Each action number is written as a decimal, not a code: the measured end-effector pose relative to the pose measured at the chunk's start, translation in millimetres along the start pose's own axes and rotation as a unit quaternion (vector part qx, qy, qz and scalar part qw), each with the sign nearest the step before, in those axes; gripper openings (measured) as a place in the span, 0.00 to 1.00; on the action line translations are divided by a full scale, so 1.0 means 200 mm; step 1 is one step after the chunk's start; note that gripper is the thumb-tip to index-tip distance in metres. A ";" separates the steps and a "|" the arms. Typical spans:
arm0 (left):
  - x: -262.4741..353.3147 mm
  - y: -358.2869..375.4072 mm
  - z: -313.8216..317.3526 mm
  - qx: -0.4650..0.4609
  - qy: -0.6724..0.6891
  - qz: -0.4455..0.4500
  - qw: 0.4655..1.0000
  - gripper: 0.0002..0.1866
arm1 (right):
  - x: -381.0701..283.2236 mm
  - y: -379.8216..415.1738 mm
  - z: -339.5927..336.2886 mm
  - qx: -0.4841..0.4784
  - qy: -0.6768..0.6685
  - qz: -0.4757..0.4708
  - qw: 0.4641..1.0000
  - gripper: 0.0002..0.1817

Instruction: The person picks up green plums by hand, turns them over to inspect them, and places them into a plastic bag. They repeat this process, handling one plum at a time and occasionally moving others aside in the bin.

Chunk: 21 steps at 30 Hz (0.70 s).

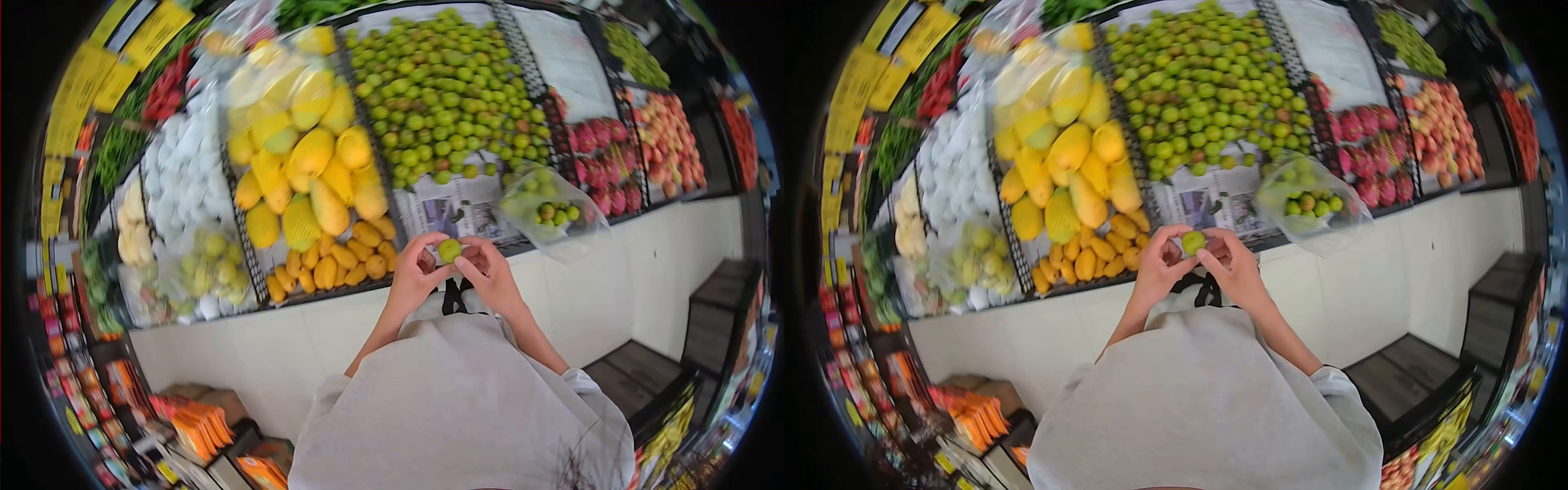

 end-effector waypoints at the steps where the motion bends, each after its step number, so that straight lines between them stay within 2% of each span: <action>1: 0.03 0.03 -0.07 0.017 0.012 0.012 1.000 0.26 | 0.01 -0.03 0.06 -0.021 -0.010 -0.006 1.000 0.21; 4: 0.09 0.13 -0.27 0.094 0.004 0.054 0.994 0.26 | -0.01 -0.12 0.28 -0.089 -0.042 -0.030 0.995 0.23; 9: 0.06 0.34 -0.53 0.228 -0.031 0.105 0.968 0.26 | -0.07 -0.19 0.62 -0.189 -0.020 -0.061 0.980 0.24; 11: 0.01 0.42 -0.57 0.306 -0.027 0.107 0.946 0.24 | -0.09 -0.18 0.75 -0.211 -0.013 -0.061 0.975 0.25; 14: -0.01 0.53 -0.59 0.416 -0.037 0.128 0.900 0.23 | -0.12 -0.10 0.89 -0.180 0.026 -0.087 0.979 0.25; 18: 0.00 0.58 -0.59 0.459 -0.025 0.153 0.875 0.23 | -0.13 -0.08 0.94 -0.173 0.035 -0.094 0.980 0.26; 21: 0.01 0.58 -0.63 0.405 -0.015 0.141 0.903 0.24 | -0.13 -0.11 0.92 -0.197 0.029 -0.115 0.973 0.24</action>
Point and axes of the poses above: each hand's wrist, its own y-axis away from the middle knuckle, its own z-axis out of the palm, x = y × z, the point moved 6 cm from there along -y, towards the middle knuckle, and after that the axes turned 11 degrees about -z, right-handed, at the moved point
